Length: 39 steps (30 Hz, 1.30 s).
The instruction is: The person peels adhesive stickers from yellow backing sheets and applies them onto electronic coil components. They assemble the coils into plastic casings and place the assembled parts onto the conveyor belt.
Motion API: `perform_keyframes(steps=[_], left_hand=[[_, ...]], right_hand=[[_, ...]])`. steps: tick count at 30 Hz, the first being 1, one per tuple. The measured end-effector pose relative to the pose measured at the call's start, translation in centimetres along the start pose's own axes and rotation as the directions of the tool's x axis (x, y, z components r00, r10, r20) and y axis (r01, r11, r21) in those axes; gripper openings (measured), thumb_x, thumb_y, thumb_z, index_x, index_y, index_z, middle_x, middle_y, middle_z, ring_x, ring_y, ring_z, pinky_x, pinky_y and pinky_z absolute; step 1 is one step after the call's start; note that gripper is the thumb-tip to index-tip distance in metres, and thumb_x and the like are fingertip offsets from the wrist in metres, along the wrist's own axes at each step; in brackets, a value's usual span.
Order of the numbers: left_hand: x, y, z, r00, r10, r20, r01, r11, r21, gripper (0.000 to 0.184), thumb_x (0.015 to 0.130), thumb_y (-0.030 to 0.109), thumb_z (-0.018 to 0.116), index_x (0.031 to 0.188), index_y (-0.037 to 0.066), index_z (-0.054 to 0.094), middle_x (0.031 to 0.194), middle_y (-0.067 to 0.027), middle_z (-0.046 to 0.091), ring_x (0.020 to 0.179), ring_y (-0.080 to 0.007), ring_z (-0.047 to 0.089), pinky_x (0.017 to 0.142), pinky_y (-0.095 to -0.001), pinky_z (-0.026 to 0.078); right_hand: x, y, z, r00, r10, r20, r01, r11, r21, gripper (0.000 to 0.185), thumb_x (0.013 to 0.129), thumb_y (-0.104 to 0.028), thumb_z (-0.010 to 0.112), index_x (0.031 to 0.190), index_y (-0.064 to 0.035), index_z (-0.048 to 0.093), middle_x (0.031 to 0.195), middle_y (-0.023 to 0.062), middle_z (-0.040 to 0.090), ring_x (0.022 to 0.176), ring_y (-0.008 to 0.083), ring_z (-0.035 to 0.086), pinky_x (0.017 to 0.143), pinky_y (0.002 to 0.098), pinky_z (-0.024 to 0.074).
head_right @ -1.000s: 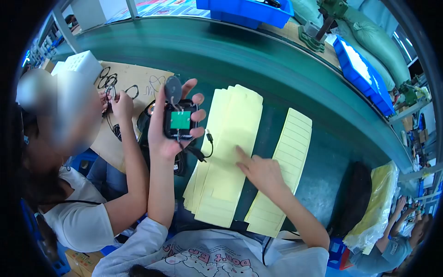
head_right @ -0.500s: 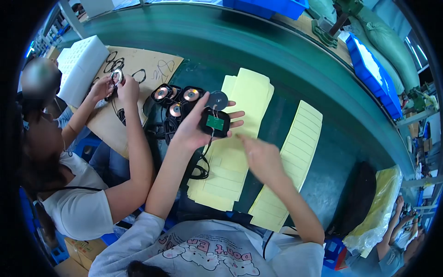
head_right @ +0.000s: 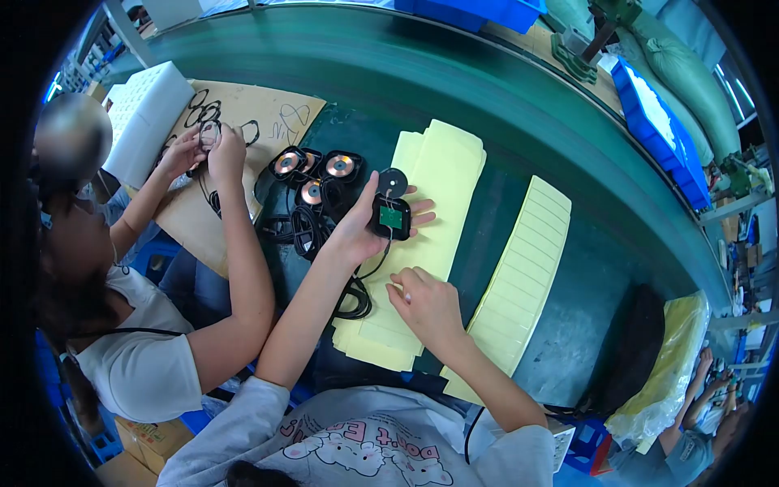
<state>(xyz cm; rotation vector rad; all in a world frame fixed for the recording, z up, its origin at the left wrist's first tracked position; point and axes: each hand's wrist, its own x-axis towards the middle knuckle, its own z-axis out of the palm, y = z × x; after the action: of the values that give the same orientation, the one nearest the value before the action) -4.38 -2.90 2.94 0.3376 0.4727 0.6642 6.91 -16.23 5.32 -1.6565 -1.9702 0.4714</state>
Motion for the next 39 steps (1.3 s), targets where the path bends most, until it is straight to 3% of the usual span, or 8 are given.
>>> perform_keyframes(steps=[6, 8, 12, 15, 16, 18, 28, 39], left_hand=[[-0.2, 0.0, 0.6, 0.999, 0.023, -0.047, -0.020, 0.998, 0.056, 0.067, 0.093, 0.058, 0.025, 0.123, 0.001, 0.044, 0.122, -0.0240, 0.052, 0.110, -0.0363, 0.055, 0.079, -0.0379, 0.051], [-0.1, -0.1, 0.7, 0.997, 0.036, -0.066, -0.030, 0.996, 0.087, 0.067, 0.093, 0.058, 0.024, 0.123, 0.002, 0.044, 0.121, -0.0234, 0.053, 0.108, -0.0361, 0.056, 0.079, -0.0378, 0.051], [-0.1, -0.1, 0.9, 0.999, 0.023, -0.030, -0.016, 0.981, 0.194, 0.068, 0.092, 0.059, 0.022, 0.123, 0.004, 0.045, 0.120, -0.0211, 0.055, 0.107, -0.0340, 0.058, 0.082, -0.0375, 0.051], [-0.6, 0.4, 1.6, 0.997, -0.013, 0.075, -0.007, 0.967, 0.255, 0.067, 0.093, 0.059, 0.021, 0.123, 0.005, 0.047, 0.117, -0.0188, 0.058, 0.106, -0.0287, 0.059, 0.084, -0.0353, 0.050], [-1.0, 0.5, 2.3, 0.995, -0.007, 0.102, -0.021, 0.962, 0.274, 0.067, 0.093, 0.059, 0.020, 0.123, 0.005, 0.047, 0.116, -0.0181, 0.059, 0.105, -0.0266, 0.059, 0.084, -0.0343, 0.049], [-1.2, 0.5, 2.4, 0.992, 0.012, 0.129, -0.051, 0.951, 0.304, 0.066, 0.095, 0.056, 0.019, 0.122, 0.005, 0.049, 0.109, -0.0150, 0.062, 0.101, -0.0195, 0.060, 0.084, -0.0309, 0.048], [-1.5, 0.5, 2.7, 0.993, 0.030, 0.117, -0.066, 0.945, 0.321, 0.064, 0.096, 0.054, 0.019, 0.125, 0.005, 0.049, 0.113, -0.0084, 0.059, 0.100, -0.0166, 0.058, 0.085, -0.0305, 0.047], [-1.7, 0.7, 2.7, 0.993, -0.026, 0.117, -0.007, 0.961, 0.276, 0.064, 0.095, 0.055, 0.020, 0.126, 0.006, 0.049, 0.107, -0.0076, 0.060, 0.094, -0.0146, 0.060, 0.076, -0.0271, 0.051]], right_hand=[[0.8, 1.3, -0.2, 0.988, 0.131, 0.085, -0.153, 0.925, 0.348, 0.009, 0.075, -0.009, 0.067, 0.081, -0.0047, 0.061, 0.060, 0.0023, 0.050, 0.050, 0.0112, 0.049, 0.050, 0.0248, 0.0395], [0.3, 1.4, -0.6, 0.969, 0.184, 0.162, -0.241, 0.834, 0.497, 0.009, 0.076, -0.008, 0.068, 0.082, -0.0042, 0.062, 0.057, -0.0019, 0.046, 0.052, 0.0052, 0.044, 0.050, 0.0214, 0.0362], [0.4, 2.0, -2.8, 0.920, 0.380, 0.099, -0.320, 0.580, 0.749, 0.011, 0.079, -0.011, 0.069, 0.083, -0.0031, 0.063, 0.058, -0.0085, 0.041, 0.056, 0.0002, 0.036, 0.050, 0.0185, 0.0273], [2.6, 2.2, -4.4, 0.963, 0.268, -0.026, -0.191, 0.746, 0.638, 0.012, 0.079, -0.012, 0.070, 0.084, -0.0029, 0.064, 0.058, -0.0082, 0.039, 0.055, 0.0010, 0.033, 0.050, 0.0190, 0.0250], [3.3, 1.6, -4.9, 0.958, 0.288, 0.010, -0.242, 0.784, 0.571, 0.012, 0.078, -0.012, 0.069, 0.084, -0.0024, 0.064, 0.057, -0.0076, 0.037, 0.055, 0.0014, 0.033, 0.051, 0.0189, 0.0270], [4.3, 1.6, -4.6, 0.962, 0.271, -0.014, -0.214, 0.791, 0.574, 0.012, 0.078, -0.012, 0.069, 0.083, -0.0019, 0.064, 0.056, -0.0071, 0.036, 0.054, 0.0015, 0.034, 0.051, 0.0190, 0.0285], [5.4, 1.4, -4.0, 0.957, 0.286, -0.046, -0.202, 0.773, 0.602, 0.012, 0.077, -0.009, 0.069, 0.082, -0.0003, 0.064, 0.054, -0.0061, 0.036, 0.053, 0.0023, 0.035, 0.052, 0.0183, 0.0325], [5.8, 0.6, -5.4, 0.971, 0.241, 0.000, -0.202, 0.817, 0.540, 0.011, 0.077, -0.005, 0.066, 0.087, 0.0012, 0.064, 0.052, -0.0028, 0.040, 0.057, 0.0056, 0.053, 0.059, 0.0219, 0.0464]])
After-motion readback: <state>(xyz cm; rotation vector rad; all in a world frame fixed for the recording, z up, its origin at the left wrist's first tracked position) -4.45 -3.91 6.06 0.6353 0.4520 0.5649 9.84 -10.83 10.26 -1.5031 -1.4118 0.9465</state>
